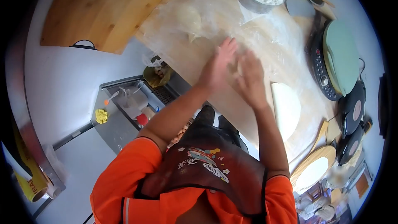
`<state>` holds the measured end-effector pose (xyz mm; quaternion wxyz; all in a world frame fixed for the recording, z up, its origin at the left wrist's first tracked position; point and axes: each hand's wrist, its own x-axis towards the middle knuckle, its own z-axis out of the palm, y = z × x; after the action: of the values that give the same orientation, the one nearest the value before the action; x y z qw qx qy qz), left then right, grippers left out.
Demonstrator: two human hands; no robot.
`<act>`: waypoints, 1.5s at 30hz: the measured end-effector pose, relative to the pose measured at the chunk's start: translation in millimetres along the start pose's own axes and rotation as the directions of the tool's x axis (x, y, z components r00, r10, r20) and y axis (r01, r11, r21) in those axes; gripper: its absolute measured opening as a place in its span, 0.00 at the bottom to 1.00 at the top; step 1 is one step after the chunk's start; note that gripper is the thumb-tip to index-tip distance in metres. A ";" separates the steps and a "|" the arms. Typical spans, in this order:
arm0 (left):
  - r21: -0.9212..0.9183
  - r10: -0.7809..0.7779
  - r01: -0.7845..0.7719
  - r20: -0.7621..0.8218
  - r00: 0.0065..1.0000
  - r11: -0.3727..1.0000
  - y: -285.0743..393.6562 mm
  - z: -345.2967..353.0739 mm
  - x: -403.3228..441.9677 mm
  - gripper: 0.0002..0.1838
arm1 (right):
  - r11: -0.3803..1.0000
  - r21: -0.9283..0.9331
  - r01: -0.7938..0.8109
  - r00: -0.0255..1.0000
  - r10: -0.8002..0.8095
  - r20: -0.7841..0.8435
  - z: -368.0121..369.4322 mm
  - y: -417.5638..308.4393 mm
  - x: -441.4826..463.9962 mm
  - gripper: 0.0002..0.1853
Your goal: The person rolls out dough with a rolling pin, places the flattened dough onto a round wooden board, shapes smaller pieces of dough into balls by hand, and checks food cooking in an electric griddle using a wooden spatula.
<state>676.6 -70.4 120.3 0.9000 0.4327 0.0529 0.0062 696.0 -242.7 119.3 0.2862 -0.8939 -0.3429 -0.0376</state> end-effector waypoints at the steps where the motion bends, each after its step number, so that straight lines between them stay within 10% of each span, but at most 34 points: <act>1: 0.216 -0.008 -0.008 0.073 0.997 0.976 26.3 -5.5 -5.4 0.35 | 0.999 -0.050 0.020 0.999 -0.018 0.038 2.1 4.2 -0.2 0.30; 4: 0.826 -0.022 -0.382 0.429 0.903 0.414 101.0 -43.5 3.9 0.28 | 0.982 -0.191 0.003 1.000 0.001 0.022 12.0 10.8 14.8 0.30; 8: 0.660 -0.219 -0.587 0.557 0.801 -0.468 155.8 -77.8 47.5 0.25 | 0.924 -0.373 -0.087 0.982 0.016 -0.188 6.5 26.6 57.9 0.27; 14: 0.653 -0.304 -0.674 0.602 0.739 -0.346 166.8 -156.2 128.8 0.24 | 0.972 0.236 0.021 0.984 0.022 -0.177 17.3 -40.9 87.2 0.17; 17: 0.993 -0.272 0.071 -0.095 0.958 -0.096 180.3 -154.3 155.4 0.21 | 0.949 0.313 -0.042 0.983 0.096 -0.158 41.0 -55.1 108.0 0.20; 20: 0.901 -0.135 0.339 -0.313 0.940 0.271 176.2 -190.8 172.1 0.21 | 0.966 0.219 -0.137 0.976 0.169 -0.136 69.5 -73.9 132.2 0.24; 23: 0.901 0.051 0.264 -0.298 0.953 0.344 181.7 -188.6 159.9 0.25 | 0.982 0.037 -0.187 0.974 0.190 -0.120 93.9 -74.4 153.4 0.26; 25: 0.994 0.418 -0.104 0.088 0.904 0.016 185.7 -166.7 140.8 0.30 | 0.981 0.016 -0.192 0.978 0.193 -0.083 97.9 -65.9 161.7 0.25; 27: 0.680 0.124 -0.669 0.723 0.679 -0.300 202.7 -118.4 116.9 0.37 | 0.979 0.094 -0.180 0.982 0.184 -0.040 86.6 -55.2 166.7 0.24; 33: 0.910 -0.150 -0.396 0.377 0.914 -0.127 137.2 -113.3 94.9 0.37 | 0.839 0.507 -0.198 0.980 0.168 0.106 35.2 -33.8 176.2 0.26; 39: 0.916 0.060 -0.336 0.357 0.932 -0.220 95.7 -118.2 97.8 0.38 | 0.834 0.548 -0.062 0.984 0.143 -0.107 42.5 -36.1 165.8 0.23; 45: 0.904 0.217 -0.334 0.394 0.893 -0.267 75.7 -115.3 95.6 0.34 | 0.845 0.468 -0.259 0.961 0.276 0.033 46.0 -33.8 168.9 0.23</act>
<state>762.7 72.0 99.3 0.2143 0.9600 -0.0965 0.1519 797.3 -97.8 141.8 0.5019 -0.8363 -0.2090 0.0707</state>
